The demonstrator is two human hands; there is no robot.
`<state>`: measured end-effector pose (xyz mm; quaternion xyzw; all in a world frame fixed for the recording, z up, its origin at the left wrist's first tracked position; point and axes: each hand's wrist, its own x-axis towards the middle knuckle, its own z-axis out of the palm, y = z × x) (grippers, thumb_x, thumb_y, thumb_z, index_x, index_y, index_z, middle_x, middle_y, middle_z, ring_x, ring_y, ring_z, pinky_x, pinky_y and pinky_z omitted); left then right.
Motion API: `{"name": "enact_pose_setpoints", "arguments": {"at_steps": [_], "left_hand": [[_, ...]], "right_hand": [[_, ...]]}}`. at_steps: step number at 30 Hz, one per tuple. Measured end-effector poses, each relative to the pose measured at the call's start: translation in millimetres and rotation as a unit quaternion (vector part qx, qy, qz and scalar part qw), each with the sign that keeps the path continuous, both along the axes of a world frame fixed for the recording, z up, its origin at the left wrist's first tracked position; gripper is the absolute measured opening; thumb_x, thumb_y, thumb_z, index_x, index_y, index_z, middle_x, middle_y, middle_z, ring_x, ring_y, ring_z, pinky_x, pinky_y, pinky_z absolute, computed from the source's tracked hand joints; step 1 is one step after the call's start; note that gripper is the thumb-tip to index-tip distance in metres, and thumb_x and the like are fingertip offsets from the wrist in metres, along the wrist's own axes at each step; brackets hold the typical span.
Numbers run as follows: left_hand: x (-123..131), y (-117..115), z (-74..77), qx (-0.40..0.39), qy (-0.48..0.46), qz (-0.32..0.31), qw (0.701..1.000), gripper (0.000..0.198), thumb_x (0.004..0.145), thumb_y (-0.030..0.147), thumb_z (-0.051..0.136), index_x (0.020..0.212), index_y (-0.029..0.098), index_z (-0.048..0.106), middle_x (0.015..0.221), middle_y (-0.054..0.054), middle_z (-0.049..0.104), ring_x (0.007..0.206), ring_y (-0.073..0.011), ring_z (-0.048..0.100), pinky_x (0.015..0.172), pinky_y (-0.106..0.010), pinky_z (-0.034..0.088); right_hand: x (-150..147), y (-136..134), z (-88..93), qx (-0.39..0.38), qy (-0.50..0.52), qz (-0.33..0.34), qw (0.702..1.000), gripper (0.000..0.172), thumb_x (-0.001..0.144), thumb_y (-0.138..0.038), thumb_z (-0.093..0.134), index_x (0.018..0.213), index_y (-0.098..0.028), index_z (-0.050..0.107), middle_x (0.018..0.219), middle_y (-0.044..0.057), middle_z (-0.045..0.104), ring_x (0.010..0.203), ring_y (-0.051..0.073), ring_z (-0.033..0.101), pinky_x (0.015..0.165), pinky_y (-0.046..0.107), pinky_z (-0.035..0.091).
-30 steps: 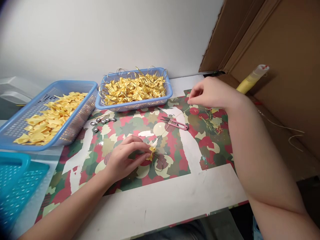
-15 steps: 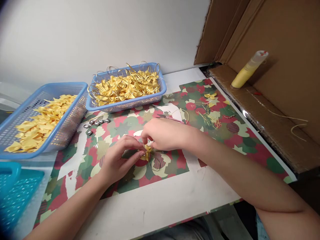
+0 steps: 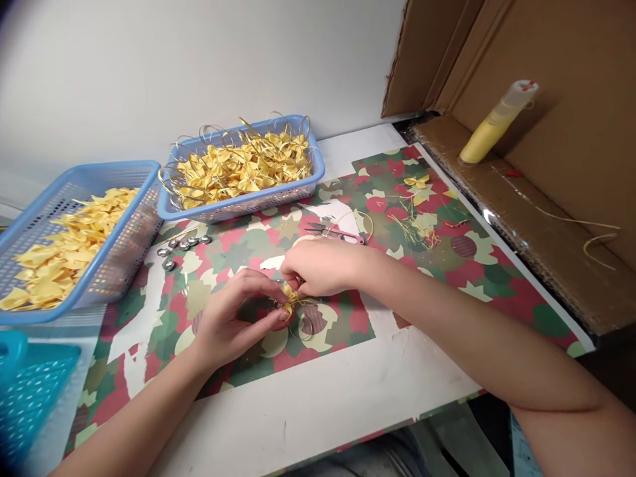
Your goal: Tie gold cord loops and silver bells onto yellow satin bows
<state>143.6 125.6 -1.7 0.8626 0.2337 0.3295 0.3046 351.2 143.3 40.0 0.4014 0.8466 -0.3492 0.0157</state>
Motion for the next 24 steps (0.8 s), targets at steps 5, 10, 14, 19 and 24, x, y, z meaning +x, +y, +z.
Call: {"name": "enact_pose_setpoints", "arguments": {"at_steps": [5,10,14,19,24], "left_hand": [[1,0,1.2,0.017,0.015,-0.003,1.000,0.023,0.082,0.015,0.065,0.102,0.021,0.057,0.087,-0.003,0.069,0.078,-0.0171,0.060,0.070,-0.032,0.048],[3,1,5.1,0.007,0.054,-0.018,0.998,0.012,0.083,0.016,0.061,0.093,0.020,0.057,0.087,-0.003,0.067,0.080,-0.0179,0.059,0.074,-0.034,0.044],[5,2,6.8,-0.002,0.059,0.012,0.998,0.009,0.084,0.019,0.061,0.093,0.020,0.059,0.090,-0.004,0.066,0.084,-0.0186,0.059,0.076,-0.035,0.043],[6,1,9.5,-0.004,0.091,0.019,0.996,0.009,0.087,0.020,0.056,0.088,0.020,0.065,0.102,-0.006,0.064,0.093,-0.0210,0.054,0.082,-0.038,0.042],[7,-1,9.9,-0.021,0.111,0.003,0.994,0.015,0.088,0.017,0.053,0.087,0.021,0.068,0.107,-0.007,0.061,0.099,-0.0227,0.050,0.086,-0.040,0.041]], "right_hand": [[1,-1,1.3,0.001,-0.019,0.009,1.000,0.011,0.080,-0.012,0.056,0.069,-0.016,0.056,0.076,0.004,0.059,0.078,0.015,0.050,0.069,0.026,0.034],[4,-2,9.1,-0.026,-0.015,0.003,1.000,0.017,0.081,-0.013,0.054,0.065,-0.015,0.050,0.077,0.004,0.057,0.077,0.014,0.051,0.065,0.025,0.035],[5,-5,20.8,-0.052,-0.001,-0.021,0.998,0.008,0.082,-0.014,0.056,0.074,-0.016,0.057,0.083,0.004,0.061,0.083,0.016,0.054,0.066,0.025,0.036],[3,-10,27.4,-0.043,0.006,-0.017,0.999,0.010,0.083,-0.013,0.055,0.074,-0.016,0.060,0.081,0.005,0.063,0.078,0.016,0.055,0.064,0.025,0.036],[1,-12,28.4,-0.024,0.001,-0.024,0.999,0.012,0.082,-0.013,0.056,0.072,-0.015,0.061,0.074,0.004,0.061,0.068,0.014,0.051,0.060,0.025,0.033]]}}
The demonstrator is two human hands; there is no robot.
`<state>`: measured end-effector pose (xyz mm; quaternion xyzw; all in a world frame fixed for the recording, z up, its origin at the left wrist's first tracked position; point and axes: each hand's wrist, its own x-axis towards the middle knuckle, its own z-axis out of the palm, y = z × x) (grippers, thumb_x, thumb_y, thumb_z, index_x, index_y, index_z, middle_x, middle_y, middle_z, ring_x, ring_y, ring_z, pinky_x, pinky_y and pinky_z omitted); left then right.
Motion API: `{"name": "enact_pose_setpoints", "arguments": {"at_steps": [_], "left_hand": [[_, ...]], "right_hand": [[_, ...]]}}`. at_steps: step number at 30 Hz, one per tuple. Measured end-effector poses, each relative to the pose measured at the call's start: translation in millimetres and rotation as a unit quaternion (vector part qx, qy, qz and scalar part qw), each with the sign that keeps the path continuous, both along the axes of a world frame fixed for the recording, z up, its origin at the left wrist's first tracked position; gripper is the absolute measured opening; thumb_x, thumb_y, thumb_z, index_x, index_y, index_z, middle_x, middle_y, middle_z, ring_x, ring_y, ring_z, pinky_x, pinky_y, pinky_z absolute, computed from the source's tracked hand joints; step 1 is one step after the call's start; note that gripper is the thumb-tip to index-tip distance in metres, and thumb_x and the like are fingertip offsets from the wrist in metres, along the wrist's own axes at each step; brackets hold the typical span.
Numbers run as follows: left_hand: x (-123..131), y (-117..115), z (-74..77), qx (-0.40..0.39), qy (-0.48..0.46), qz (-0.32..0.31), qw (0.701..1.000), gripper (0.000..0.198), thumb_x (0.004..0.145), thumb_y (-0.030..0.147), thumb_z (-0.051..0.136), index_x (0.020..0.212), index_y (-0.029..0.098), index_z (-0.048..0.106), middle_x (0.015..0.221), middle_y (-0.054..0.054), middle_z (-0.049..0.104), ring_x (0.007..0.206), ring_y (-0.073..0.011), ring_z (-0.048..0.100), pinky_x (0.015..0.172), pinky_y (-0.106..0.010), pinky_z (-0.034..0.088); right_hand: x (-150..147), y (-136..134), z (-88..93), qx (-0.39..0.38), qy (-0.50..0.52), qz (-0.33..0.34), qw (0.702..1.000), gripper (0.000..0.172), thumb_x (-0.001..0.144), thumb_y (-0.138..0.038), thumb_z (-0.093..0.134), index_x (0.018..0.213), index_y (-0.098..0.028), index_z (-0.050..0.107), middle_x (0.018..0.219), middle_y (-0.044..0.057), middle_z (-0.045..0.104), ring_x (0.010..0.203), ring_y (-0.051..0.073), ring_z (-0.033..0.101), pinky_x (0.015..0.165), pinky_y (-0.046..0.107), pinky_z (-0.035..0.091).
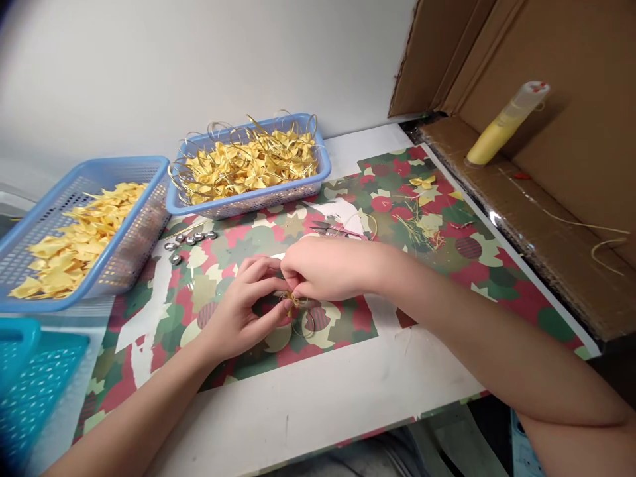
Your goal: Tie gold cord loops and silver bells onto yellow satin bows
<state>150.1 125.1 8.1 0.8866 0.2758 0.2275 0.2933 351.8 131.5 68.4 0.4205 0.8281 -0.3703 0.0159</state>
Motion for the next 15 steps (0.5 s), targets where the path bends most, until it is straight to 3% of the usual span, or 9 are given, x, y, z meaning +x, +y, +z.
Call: {"name": "enact_pose_setpoints", "arguments": {"at_steps": [5,15], "left_hand": [[-0.3,1.1,-1.0,-0.027,0.004,0.000,1.000,0.021,0.089,0.013,0.050,0.089,0.022,0.068,0.110,-0.006,0.059,0.103,-0.0222,0.048,0.088,-0.039,0.039],[1.6,1.5,0.2,-0.055,0.007,0.054,0.997,0.010,0.090,0.020,0.059,0.090,0.022,0.068,0.094,-0.003,0.054,0.092,-0.0182,0.048,0.085,-0.034,0.038]], "right_hand": [[1.3,0.6,0.0,0.003,0.004,-0.006,1.000,0.012,0.084,-0.014,0.056,0.073,-0.015,0.061,0.073,0.004,0.059,0.066,0.013,0.049,0.059,0.025,0.031],[2.4,0.6,-2.7,0.011,-0.005,-0.019,1.000,0.011,0.085,-0.015,0.057,0.074,-0.016,0.058,0.077,0.003,0.061,0.068,0.012,0.050,0.060,0.025,0.031]]}}
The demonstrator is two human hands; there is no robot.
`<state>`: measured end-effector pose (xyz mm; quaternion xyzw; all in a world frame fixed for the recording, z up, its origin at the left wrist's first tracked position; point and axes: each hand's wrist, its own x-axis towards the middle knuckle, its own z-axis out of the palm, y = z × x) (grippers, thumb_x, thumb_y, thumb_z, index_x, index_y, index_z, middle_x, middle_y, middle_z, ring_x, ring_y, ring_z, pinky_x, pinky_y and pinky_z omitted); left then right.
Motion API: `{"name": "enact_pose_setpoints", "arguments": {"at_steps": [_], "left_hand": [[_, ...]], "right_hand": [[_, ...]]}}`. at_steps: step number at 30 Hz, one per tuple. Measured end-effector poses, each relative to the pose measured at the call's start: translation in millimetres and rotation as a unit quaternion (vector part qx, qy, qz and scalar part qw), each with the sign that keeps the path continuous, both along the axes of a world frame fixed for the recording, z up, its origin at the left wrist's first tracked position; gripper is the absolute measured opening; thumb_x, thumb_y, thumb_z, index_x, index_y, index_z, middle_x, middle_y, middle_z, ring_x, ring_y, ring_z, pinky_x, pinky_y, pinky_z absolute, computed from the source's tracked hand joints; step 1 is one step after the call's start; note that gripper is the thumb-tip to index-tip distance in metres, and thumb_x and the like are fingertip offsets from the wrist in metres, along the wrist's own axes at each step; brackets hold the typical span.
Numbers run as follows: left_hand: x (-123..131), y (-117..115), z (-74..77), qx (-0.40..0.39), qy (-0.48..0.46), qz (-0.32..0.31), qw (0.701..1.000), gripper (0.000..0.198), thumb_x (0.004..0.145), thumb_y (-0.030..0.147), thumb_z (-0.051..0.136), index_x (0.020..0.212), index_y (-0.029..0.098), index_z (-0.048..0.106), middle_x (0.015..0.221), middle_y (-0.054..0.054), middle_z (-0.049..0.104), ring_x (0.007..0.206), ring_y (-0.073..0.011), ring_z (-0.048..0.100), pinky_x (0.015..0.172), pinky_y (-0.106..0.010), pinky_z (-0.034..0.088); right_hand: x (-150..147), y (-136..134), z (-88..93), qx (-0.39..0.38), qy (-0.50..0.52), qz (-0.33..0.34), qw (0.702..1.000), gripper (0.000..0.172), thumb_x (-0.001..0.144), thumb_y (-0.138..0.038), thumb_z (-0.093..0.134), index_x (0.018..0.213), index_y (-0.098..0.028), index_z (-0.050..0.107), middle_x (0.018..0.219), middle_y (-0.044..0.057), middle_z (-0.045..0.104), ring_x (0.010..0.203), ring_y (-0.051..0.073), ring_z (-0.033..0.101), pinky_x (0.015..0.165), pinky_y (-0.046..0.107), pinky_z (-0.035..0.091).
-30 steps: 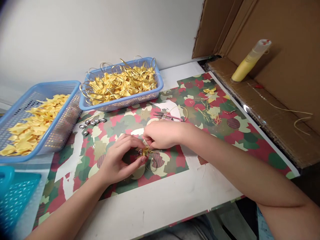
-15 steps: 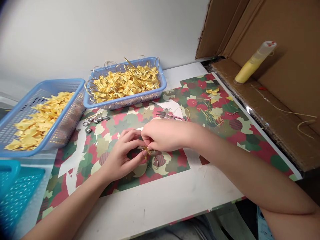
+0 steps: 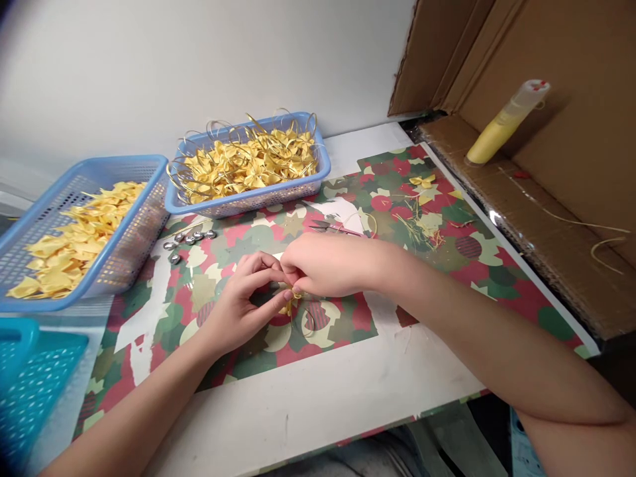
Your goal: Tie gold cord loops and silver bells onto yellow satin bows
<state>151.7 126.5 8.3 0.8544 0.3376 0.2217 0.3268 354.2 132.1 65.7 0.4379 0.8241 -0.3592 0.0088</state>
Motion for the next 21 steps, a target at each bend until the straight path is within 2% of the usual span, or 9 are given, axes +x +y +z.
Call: {"name": "enact_pose_setpoints", "arguments": {"at_steps": [4,9,21], "left_hand": [[0.4,-0.6,-3.7,0.023,-0.003,0.015,1.000,0.006,0.085,0.025,0.067,0.090,0.022,0.069,0.093,-0.003,0.054,0.092,-0.0191,0.048,0.084,-0.035,0.038],[-0.4,-1.1,-2.2,0.032,0.004,-0.010,0.999,0.011,0.087,0.019,0.060,0.088,0.022,0.070,0.092,-0.003,0.053,0.090,-0.0184,0.048,0.084,-0.036,0.037],[1.4,-1.8,-3.2,0.079,0.023,-0.017,0.996,0.009,0.084,0.025,0.063,0.085,0.022,0.072,0.088,-0.005,0.053,0.086,-0.0199,0.046,0.079,-0.037,0.039]], "right_hand": [[-0.1,-0.2,-1.4,0.009,-0.003,-0.007,1.000,0.010,0.083,-0.013,0.057,0.073,-0.016,0.059,0.076,0.003,0.061,0.068,0.013,0.051,0.059,0.026,0.031],[0.5,-0.4,-2.4,0.005,0.008,-0.010,1.000,0.011,0.084,-0.014,0.057,0.074,-0.016,0.059,0.077,0.003,0.062,0.069,0.013,0.052,0.059,0.026,0.032],[-0.5,0.1,1.8,-0.014,-0.009,-0.016,1.000,0.011,0.083,-0.013,0.056,0.073,-0.016,0.056,0.074,0.002,0.061,0.066,0.012,0.052,0.058,0.025,0.033]]}}
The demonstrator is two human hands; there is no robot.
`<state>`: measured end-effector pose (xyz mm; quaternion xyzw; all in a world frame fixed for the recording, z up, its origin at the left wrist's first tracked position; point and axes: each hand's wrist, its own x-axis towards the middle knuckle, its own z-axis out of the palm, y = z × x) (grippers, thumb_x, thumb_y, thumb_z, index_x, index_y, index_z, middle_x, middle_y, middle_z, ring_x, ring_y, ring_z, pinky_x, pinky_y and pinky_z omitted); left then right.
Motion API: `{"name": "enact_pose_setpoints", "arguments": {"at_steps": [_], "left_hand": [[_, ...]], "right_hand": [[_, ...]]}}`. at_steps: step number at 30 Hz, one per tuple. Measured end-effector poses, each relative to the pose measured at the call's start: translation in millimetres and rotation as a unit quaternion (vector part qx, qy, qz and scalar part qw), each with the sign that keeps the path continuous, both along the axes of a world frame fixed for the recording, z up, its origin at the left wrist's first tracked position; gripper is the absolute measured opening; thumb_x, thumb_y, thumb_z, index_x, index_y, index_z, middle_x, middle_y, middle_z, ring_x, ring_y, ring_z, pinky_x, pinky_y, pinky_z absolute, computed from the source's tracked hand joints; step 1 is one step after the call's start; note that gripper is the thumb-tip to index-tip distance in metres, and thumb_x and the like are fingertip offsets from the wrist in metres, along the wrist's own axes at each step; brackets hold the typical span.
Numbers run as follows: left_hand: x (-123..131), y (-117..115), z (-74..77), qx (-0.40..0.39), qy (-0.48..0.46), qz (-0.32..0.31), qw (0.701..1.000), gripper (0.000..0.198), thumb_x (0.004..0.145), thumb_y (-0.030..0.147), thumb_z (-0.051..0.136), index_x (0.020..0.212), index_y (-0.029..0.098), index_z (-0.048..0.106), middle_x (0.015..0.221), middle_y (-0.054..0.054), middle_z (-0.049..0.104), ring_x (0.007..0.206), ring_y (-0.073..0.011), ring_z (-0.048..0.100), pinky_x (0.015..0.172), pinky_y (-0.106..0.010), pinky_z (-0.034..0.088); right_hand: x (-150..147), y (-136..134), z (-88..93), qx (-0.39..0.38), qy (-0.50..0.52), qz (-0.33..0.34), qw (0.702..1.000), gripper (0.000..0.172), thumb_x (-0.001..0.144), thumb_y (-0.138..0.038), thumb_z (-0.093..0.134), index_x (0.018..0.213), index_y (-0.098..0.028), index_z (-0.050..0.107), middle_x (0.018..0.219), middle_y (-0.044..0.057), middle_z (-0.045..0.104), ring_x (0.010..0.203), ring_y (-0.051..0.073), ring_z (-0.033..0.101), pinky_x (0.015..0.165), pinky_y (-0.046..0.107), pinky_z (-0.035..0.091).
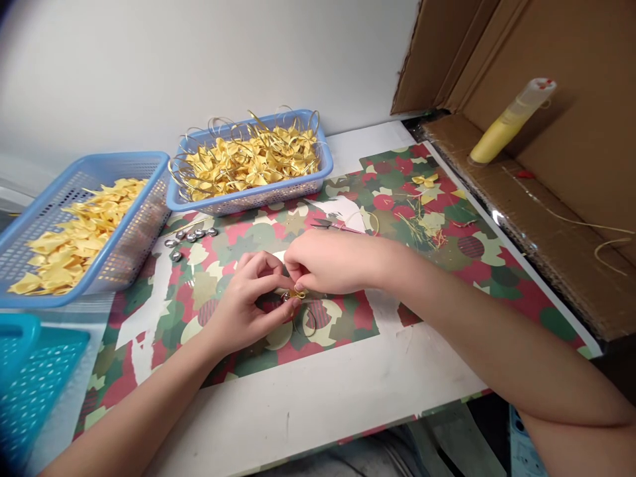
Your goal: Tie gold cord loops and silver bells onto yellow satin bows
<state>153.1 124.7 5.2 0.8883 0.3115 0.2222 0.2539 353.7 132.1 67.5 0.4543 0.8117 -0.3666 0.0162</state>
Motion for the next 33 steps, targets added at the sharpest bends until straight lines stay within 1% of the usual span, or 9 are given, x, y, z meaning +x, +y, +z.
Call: {"name": "enact_pose_setpoints", "arguments": {"at_steps": [5,9,11,14,17,21,29,31,33], "left_hand": [[-2,0,-0.5,0.043,-0.001,-0.016,0.999,0.013,0.087,0.021,0.059,0.081,0.021,0.070,0.087,-0.005,0.054,0.086,-0.0200,0.048,0.079,-0.038,0.038],[-4,1,2.5,0.115,0.003,-0.042,0.992,0.011,0.086,0.018,0.058,0.082,0.020,0.068,0.087,-0.006,0.056,0.087,-0.0216,0.049,0.077,-0.038,0.038],[-5,1,4.0,0.158,0.006,-0.056,0.986,0.010,0.086,0.017,0.058,0.082,0.019,0.067,0.086,-0.006,0.058,0.087,-0.0220,0.049,0.076,-0.037,0.038],[-5,1,5.4,0.217,0.019,-0.075,0.973,0.008,0.086,0.016,0.060,0.083,0.020,0.065,0.084,-0.005,0.061,0.086,-0.0215,0.050,0.076,-0.037,0.037],[-6,2,7.3,0.249,0.036,-0.093,0.963,0.005,0.086,0.016,0.061,0.084,0.020,0.064,0.084,-0.005,0.063,0.087,-0.0218,0.051,0.077,-0.037,0.037],[-7,3,12.5,0.254,0.065,-0.111,0.959,0.006,0.087,0.017,0.059,0.085,0.021,0.063,0.085,-0.004,0.065,0.088,-0.0219,0.052,0.079,-0.037,0.037],[-7,6,19.8,0.229,0.108,-0.161,0.954,0.009,0.087,0.015,0.056,0.084,0.021,0.063,0.088,-0.005,0.065,0.088,-0.0226,0.051,0.080,-0.038,0.036],[-6,6,21.3,0.212,0.101,-0.159,0.959,0.007,0.086,0.017,0.057,0.085,0.020,0.064,0.089,-0.006,0.065,0.089,-0.0236,0.051,0.079,-0.039,0.036],[-4,6,23.9,0.167,0.079,-0.130,0.974,0.007,0.085,0.021,0.058,0.086,0.020,0.065,0.091,-0.007,0.065,0.089,-0.0241,0.052,0.078,-0.039,0.037]], "right_hand": [[3,-1,1.4,-0.001,0.009,0.000,1.000,0.010,0.082,-0.013,0.053,0.073,-0.016,0.057,0.073,0.002,0.059,0.062,0.011,0.049,0.057,0.025,0.032],[11,-7,-1.6,0.010,0.026,-0.004,1.000,0.012,0.083,-0.016,0.052,0.072,-0.016,0.055,0.075,0.001,0.058,0.065,0.011,0.049,0.058,0.025,0.033],[15,-12,-5.5,0.007,0.041,-0.019,0.999,0.012,0.084,-0.017,0.053,0.072,-0.016,0.055,0.076,0.001,0.058,0.067,0.011,0.049,0.059,0.024,0.034],[22,-19,-12.9,0.004,0.063,-0.060,0.996,0.013,0.085,-0.019,0.053,0.072,-0.016,0.055,0.078,0.001,0.059,0.071,0.011,0.050,0.061,0.023,0.035],[26,-26,-19.8,-0.009,0.081,-0.095,0.992,0.013,0.085,-0.020,0.053,0.073,-0.016,0.055,0.079,0.000,0.060,0.070,0.011,0.050,0.061,0.023,0.035],[29,-32,-25.6,-0.024,0.113,-0.126,0.985,0.012,0.085,-0.021,0.055,0.074,-0.017,0.057,0.078,0.000,0.061,0.067,0.011,0.050,0.059,0.022,0.036],[35,-33,-29.4,-0.004,0.145,-0.154,0.977,0.010,0.083,-0.017,0.056,0.073,-0.016,0.058,0.079,0.000,0.063,0.068,0.011,0.052,0.064,0.024,0.038],[35,-34,-29.1,-0.006,0.150,-0.155,0.976,0.010,0.084,-0.018,0.056,0.074,-0.017,0.058,0.079,0.000,0.063,0.069,0.011,0.052,0.064,0.024,0.038],[35,-35,-28.0,-0.010,0.158,-0.151,0.976,0.011,0.085,-0.019,0.056,0.074,-0.017,0.058,0.079,-0.001,0.063,0.070,0.011,0.053,0.064,0.024,0.039]]}}
